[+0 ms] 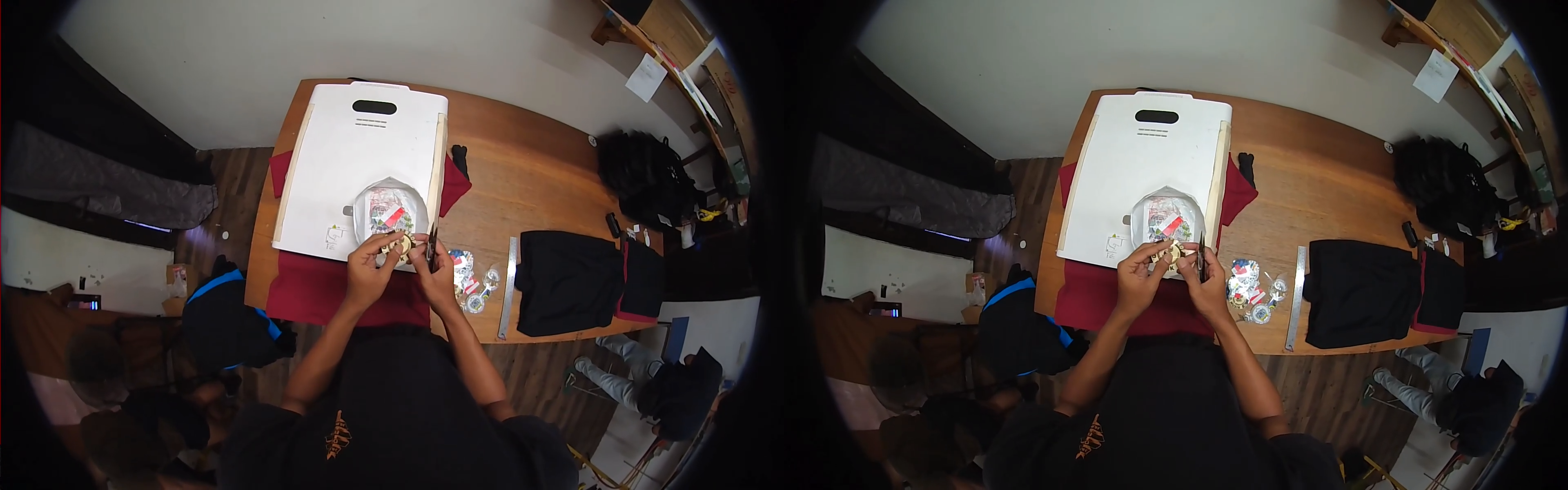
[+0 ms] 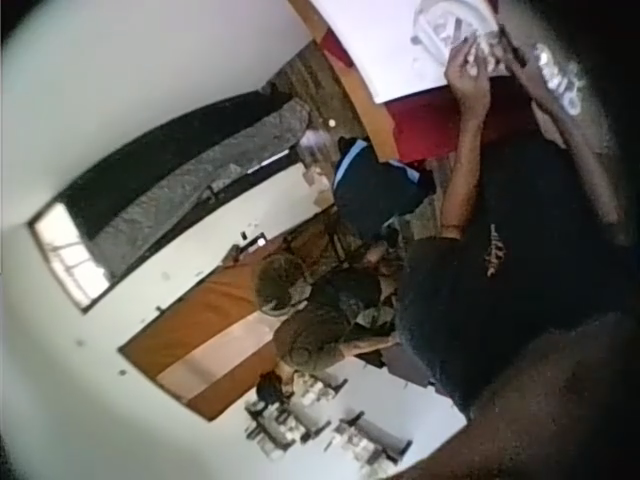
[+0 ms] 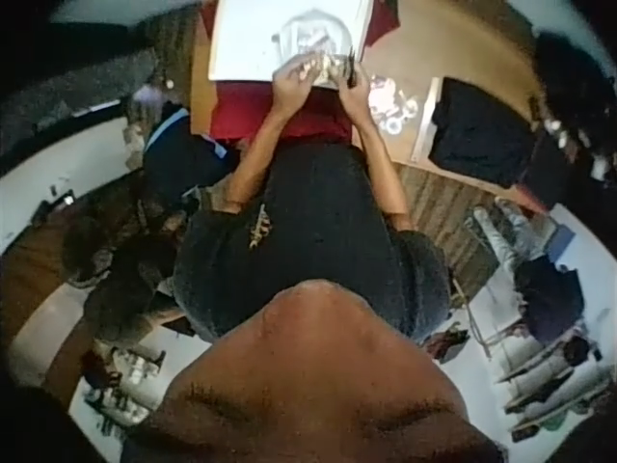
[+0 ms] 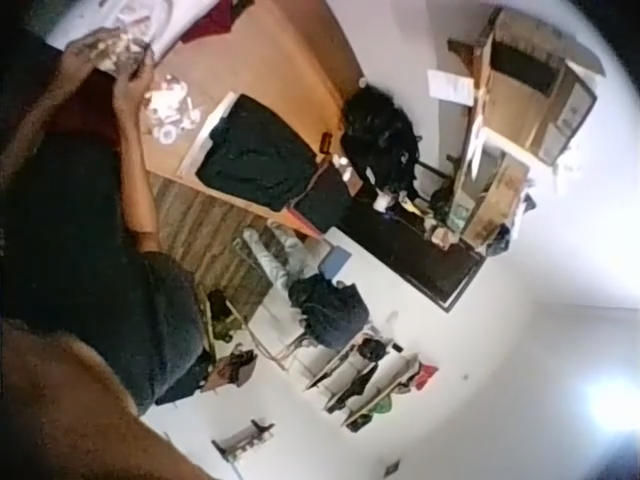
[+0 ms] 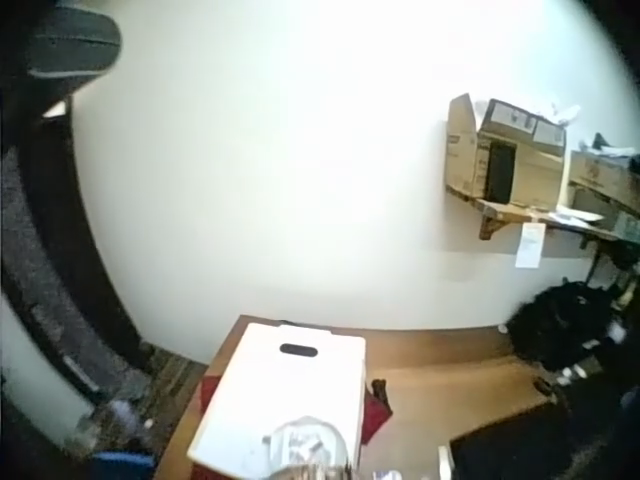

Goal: Cutting out printed stickers from a sheet using scissors at a workstation.

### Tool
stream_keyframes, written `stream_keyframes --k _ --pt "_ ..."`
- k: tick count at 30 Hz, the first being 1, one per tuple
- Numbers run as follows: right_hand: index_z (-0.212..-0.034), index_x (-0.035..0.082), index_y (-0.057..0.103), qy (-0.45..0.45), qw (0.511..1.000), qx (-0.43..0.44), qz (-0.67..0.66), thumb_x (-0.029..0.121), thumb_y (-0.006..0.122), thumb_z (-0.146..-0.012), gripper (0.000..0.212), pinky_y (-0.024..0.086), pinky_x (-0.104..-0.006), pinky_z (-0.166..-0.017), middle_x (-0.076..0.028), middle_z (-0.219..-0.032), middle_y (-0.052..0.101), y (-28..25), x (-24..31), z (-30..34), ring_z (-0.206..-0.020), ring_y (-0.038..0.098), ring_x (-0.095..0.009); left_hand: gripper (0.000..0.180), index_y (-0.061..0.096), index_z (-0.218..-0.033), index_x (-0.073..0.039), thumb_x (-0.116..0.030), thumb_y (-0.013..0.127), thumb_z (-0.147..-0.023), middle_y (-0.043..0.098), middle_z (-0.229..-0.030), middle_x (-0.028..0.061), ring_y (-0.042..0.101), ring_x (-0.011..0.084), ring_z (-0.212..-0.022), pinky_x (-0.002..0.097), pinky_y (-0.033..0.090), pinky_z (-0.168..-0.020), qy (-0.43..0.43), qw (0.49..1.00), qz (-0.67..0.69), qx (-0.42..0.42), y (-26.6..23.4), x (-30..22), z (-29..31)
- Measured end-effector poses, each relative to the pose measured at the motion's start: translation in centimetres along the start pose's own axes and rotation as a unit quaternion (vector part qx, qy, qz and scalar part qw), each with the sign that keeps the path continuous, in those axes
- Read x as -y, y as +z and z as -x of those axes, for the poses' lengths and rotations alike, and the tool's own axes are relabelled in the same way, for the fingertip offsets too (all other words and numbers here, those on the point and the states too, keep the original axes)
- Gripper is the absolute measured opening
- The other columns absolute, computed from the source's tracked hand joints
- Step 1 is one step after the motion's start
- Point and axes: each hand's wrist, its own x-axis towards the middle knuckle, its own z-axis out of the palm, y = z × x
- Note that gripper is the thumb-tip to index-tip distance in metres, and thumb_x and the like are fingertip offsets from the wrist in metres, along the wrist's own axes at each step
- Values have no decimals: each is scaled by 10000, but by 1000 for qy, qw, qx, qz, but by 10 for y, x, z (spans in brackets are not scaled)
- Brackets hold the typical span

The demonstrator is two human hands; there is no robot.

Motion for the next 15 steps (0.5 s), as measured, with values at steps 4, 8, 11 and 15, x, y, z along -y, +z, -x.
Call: stream_keyframes --k 4,8,11,15 --pt "-1225 1 521 42 994 52 -89 375 325 -1087 444 382 -230 -626 -47 -848 591 -2 12 4 -656 426 -84 313 638 -1239 83 57 650 -928 660 -1123 126 626 153 -1051 253 488 -927 -16 999 30 -37 -1 -8 -3" --pt "-1094 33 510 62 991 84 -89 365 275 -1111 407 380 -232 -544 -38 -709 498 1 23 19 -576 432 -93 327 629 -1246 91 69 656 -921 658 -1136 130 624 153 -1062 251 495 -930 -21 998 29 -57 -1 -20 -4" --pt "-1067 39 519 106 980 93 -139 371 319 -1105 389 348 -223 -481 2 -626 426 1 23 26 -494 386 -79 345 625 -1250 92 89 661 -907 657 -1140 132 630 148 -1051 246 505 -923 6 998 36 -58 0 -24 -5" --pt "-1023 44 513 79 976 112 -167 380 331 -1102 391 306 -225 -437 36 -577 355 1 10 30 -436 317 -62 352 628 -1242 95 101 670 -893 656 -1135 133 642 150 -1030 243 525 -898 18 998 30 -58 0 -24 -5"
